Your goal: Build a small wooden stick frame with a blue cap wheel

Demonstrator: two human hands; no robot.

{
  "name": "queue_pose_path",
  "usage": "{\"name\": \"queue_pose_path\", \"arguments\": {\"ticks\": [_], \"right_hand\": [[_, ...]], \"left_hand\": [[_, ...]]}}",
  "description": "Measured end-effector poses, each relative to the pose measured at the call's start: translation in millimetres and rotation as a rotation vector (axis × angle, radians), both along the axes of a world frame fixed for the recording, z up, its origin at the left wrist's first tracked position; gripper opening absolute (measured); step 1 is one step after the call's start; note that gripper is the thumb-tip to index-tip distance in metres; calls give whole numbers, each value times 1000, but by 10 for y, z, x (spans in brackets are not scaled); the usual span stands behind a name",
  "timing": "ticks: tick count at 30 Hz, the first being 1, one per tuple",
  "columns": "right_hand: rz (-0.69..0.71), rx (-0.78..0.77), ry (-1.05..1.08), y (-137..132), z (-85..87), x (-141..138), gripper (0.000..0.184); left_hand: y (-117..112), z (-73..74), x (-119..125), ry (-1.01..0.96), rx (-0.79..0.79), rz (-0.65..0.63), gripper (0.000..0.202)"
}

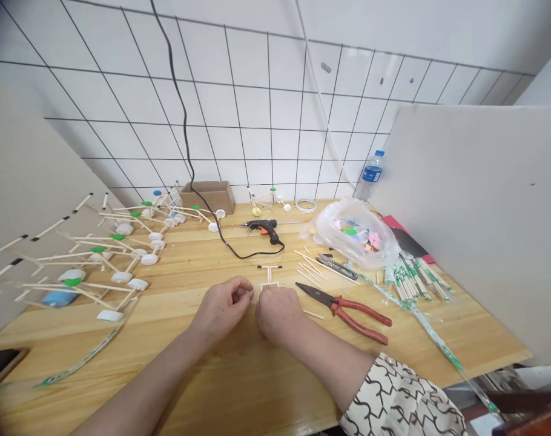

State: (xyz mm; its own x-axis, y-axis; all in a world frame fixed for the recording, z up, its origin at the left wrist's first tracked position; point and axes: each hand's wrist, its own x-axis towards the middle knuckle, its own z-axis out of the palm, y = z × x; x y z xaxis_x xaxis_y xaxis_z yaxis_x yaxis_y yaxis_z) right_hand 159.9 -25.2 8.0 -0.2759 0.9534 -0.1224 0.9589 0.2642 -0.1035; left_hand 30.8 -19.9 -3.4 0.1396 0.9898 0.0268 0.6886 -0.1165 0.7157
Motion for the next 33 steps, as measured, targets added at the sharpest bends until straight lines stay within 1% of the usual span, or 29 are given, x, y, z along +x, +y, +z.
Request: {"name": "queue_pose_path", "arguments": {"ticks": [5, 8, 10, 12, 15, 19, 22, 24, 26, 29, 33], "right_hand": [[-59, -36, 29, -18, 78, 55, 25], [-96, 3, 94, -5, 114, 145, 22], [-151, 37, 188, 26, 140, 234, 18], [-199, 69, 362, 68, 163, 333, 14], [-225, 63, 768, 124, 178, 457, 19], [-266, -82, 1296, 138, 139, 499, 30], [-283, -210, 1543, 121, 67, 451, 34], [-291, -271, 1629, 109, 24, 409, 36], [-295, -295, 1671, 100, 0, 375, 37], [-290, -298, 1685, 91, -7, 348, 38], [-276, -317, 1658, 81, -7, 343, 37]], "left_hand": [[7, -18, -11, -109, -1, 31, 11], [30, -32, -10, -244, -31, 70, 14], [45, -33, -5, -360, -64, 96, 17], [53, -23, 3, -486, -104, 116, 18], [51, 15, 16, -657, -173, 133, 20], [27, 84, 32, -811, -304, 108, 29], [1, 124, 49, -913, -369, 55, 34], [-15, 138, 61, -968, -382, 30, 34], [-26, 143, 69, -998, -378, 35, 32], [-32, 137, 72, -1019, -361, 66, 29], [-25, 127, 61, -1010, -333, 70, 26]]}}
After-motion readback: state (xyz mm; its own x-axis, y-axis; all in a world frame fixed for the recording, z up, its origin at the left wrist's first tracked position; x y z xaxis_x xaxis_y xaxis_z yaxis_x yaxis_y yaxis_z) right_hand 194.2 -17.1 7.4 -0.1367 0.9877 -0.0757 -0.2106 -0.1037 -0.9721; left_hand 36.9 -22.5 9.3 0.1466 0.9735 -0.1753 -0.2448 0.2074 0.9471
